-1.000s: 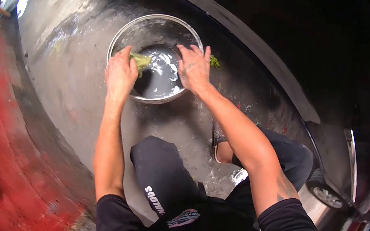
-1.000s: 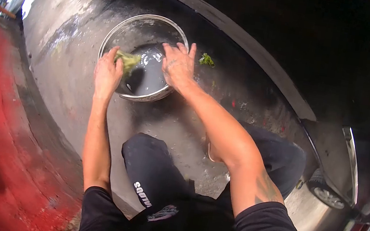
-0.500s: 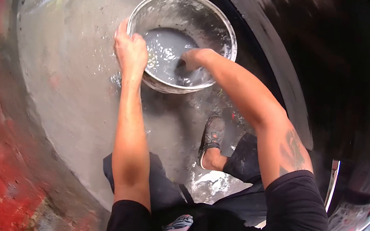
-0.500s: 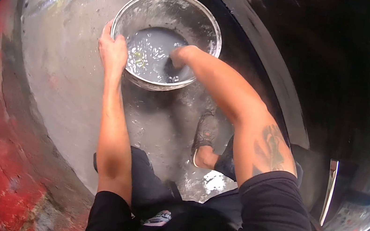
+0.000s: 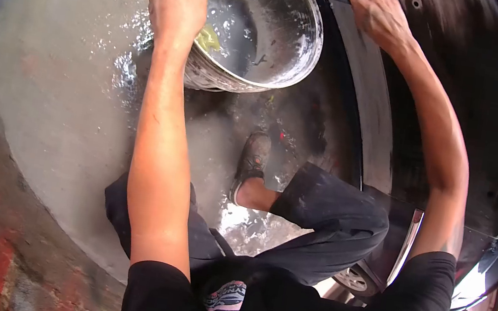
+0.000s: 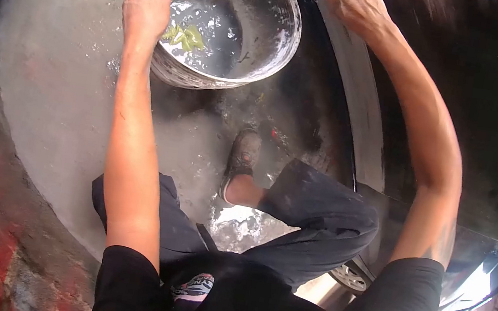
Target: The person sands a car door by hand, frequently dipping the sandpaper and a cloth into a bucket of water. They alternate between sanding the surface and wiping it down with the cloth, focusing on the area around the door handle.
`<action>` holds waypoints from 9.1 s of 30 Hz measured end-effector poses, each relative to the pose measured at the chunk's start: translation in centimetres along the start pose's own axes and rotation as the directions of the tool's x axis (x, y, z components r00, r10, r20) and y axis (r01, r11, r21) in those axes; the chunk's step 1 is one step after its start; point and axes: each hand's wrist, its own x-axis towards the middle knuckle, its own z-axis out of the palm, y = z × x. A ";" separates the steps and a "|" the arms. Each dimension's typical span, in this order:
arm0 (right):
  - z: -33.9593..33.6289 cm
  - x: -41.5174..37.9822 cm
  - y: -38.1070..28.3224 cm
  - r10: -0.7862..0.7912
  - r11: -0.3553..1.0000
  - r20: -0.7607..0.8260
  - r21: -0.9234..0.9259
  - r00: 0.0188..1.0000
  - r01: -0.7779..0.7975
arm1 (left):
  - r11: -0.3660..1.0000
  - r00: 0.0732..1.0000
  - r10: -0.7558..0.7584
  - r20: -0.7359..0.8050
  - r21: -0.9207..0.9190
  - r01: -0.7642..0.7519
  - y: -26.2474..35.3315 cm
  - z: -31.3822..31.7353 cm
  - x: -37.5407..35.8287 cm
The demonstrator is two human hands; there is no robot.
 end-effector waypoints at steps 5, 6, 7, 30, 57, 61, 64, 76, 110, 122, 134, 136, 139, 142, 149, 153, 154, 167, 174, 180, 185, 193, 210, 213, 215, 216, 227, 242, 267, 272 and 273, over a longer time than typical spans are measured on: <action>10.5 -5.0 1.1 -0.090 0.874 0.247 -0.445 0.965 0.195 | 0.997 0.999 -0.037 0.010 0.069 0.036 -1.2 0.3 0.1; 10.5 -6.4 -0.1 -0.050 0.871 0.348 -0.444 0.936 0.212 | 0.995 0.999 0.014 -0.034 0.097 -0.011 -1.6 0.4 -0.1; 9.5 -9.3 -2.1 0.003 0.868 0.454 -0.443 0.891 0.222 | 0.991 0.996 0.070 -0.062 0.116 -0.062 -1.7 0.5 -0.6; 11.7 -5.9 -1.6 -0.061 0.893 0.443 -0.377 0.895 0.247 | 0.971 0.961 0.237 -0.139 0.059 -0.231 -4.1 1.9 0.5; 11.2 0.2 -0.1 -0.018 0.777 0.337 -0.588 0.941 0.226 | 0.992 1.000 -0.017 -0.024 -0.129 0.013 0.4 -0.4 -0.2; 9.6 -8.0 -2.2 -0.063 0.768 0.501 -0.528 0.863 0.363 | 0.985 0.996 -0.086 0.024 -0.146 0.089 0.3 -0.4 0.2; 8.7 -13.1 -2.0 -0.167 0.752 0.586 -0.444 0.793 0.487 | 0.996 0.993 -0.054 -0.102 -0.077 0.046 0.8 -0.4 -0.7; 9.6 -13.4 -2.7 -0.166 0.751 0.528 -0.480 0.833 0.454 | 0.997 0.991 -0.028 -0.129 -0.075 0.018 0.5 0.1 -0.5; 14.2 10.8 3.2 -0.042 0.896 0.413 -0.387 0.910 0.217 | 0.976 0.974 0.135 -0.182 -0.145 -0.162 -0.9 0.4 0.4; 9.2 -0.1 2.4 -0.089 0.852 0.354 -0.457 0.931 0.255 | 0.987 0.995 0.054 -0.081 -0.147 -0.066 -0.9 0.4 0.2; 2.6 -17.4 -3.4 -0.085 0.895 0.627 -0.293 0.774 0.336 | 0.987 0.985 0.058 -0.163 -0.137 -0.080 -3.2 1.8 0.9; 5.2 -8.9 -0.1 -0.052 0.832 0.527 -0.447 0.849 0.328 | 0.989 0.993 0.018 -0.121 -0.143 -0.035 -1.8 0.8 0.7; 7.2 -4.9 0.3 -0.020 0.809 0.336 -0.548 0.942 0.213 | 0.990 0.999 -0.004 -0.046 -0.139 -0.003 -0.6 -0.5 1.5; 4.6 -12.9 -2.5 -0.030 0.829 0.430 -0.494 0.902 0.263 | 0.990 0.998 0.020 -0.052 -0.140 -0.027 -1.3 0.4 1.3; 4.8 -11.4 -1.6 -0.109 0.864 0.534 -0.367 0.838 0.346 | 0.988 0.995 0.016 -0.094 -0.151 -0.030 -1.5 0.7 0.6; 8.5 -3.2 -0.5 -0.011 0.717 0.382 -0.641 0.924 0.273 | 0.987 0.999 0.003 -0.049 -0.159 -0.010 -0.5 -0.2 1.1; 7.5 -5.9 -1.3 -0.009 0.721 0.457 -0.613 0.889 0.322 | 0.984 0.997 -0.075 -0.020 -0.164 0.071 -0.1 -0.1 0.9; 7.4 -7.6 -2.3 -0.035 0.753 0.396 -0.593 0.918 0.285 | 0.977 0.984 0.113 -0.138 -0.165 -0.135 -1.6 0.8 1.1; 3.5 -13.2 -2.6 -0.130 0.816 0.656 -0.355 0.743 0.457 | 0.994 0.996 0.012 -0.094 -0.108 -0.022 -1.1 0.8 1.4; 6.4 -7.8 -3.0 -0.025 0.733 0.460 -0.595 0.888 0.329 | 0.970 0.997 0.045 -0.069 -0.235 -0.060 -1.4 0.9 0.8; 4.3 -16.5 -3.5 -0.134 0.791 0.605 -0.411 0.785 0.453 | 0.996 0.994 0.087 -0.068 0.006 -0.087 -3.6 2.0 1.8; 5.9 -6.2 -0.9 0.003 0.764 0.336 -0.608 0.942 0.214 | 0.971 0.989 0.085 -0.117 -0.214 -0.109 -1.5 1.0 1.0; 3.0 -13.9 -2.6 0.006 0.847 0.370 -0.495 0.929 0.192 | 0.973 0.988 0.100 -0.116 -0.198 -0.121 -1.8 1.1 1.0; 3.1 -9.0 -0.2 -0.052 0.874 0.406 -0.423 0.912 0.238 | 0.992 0.989 0.042 -0.145 -0.114 -0.059 -1.6 1.0 1.1; 4.9 -3.8 0.9 0.051 0.865 0.389 -0.477 0.920 0.154 | 0.978 0.998 0.014 -0.069 -0.207 -0.028 -1.1 0.4 0.9; 5.0 -4.2 0.6 0.058 0.869 0.388 -0.473 0.920 0.145 | 0.979 0.998 0.021 -0.062 -0.203 -0.034 -0.9 0.2 0.8; 4.1 -3.9 0.7 0.066 0.863 0.453 -0.473 0.889 0.176 | 0.953 0.996 -0.065 -0.066 -0.300 0.043 -0.4 0.5 0.7; 5.4 -1.2 0.3 0.098 0.807 0.426 -0.563 0.900 0.179 | 0.958 0.997 0.042 -0.066 -0.282 -0.059 -0.8 0.1 0.9; 5.7 -8.4 -1.6 -0.074 0.801 0.523 -0.476 0.849 0.363 | 0.979 0.993 0.050 -0.105 -0.193 -0.070 -1.4 0.6 1.3; 7.3 -9.6 -2.7 -0.086 0.753 0.471 -0.546 0.878 0.367 | 0.984 0.990 0.083 -0.116 -0.150 -0.100 -2.8 1.6 1.3; 6.4 -13.9 -4.1 -0.107 0.756 0.601 -0.468 0.792 0.457 | 0.986 0.992 0.067 -0.110 -0.147 -0.083 -2.6 1.1 1.6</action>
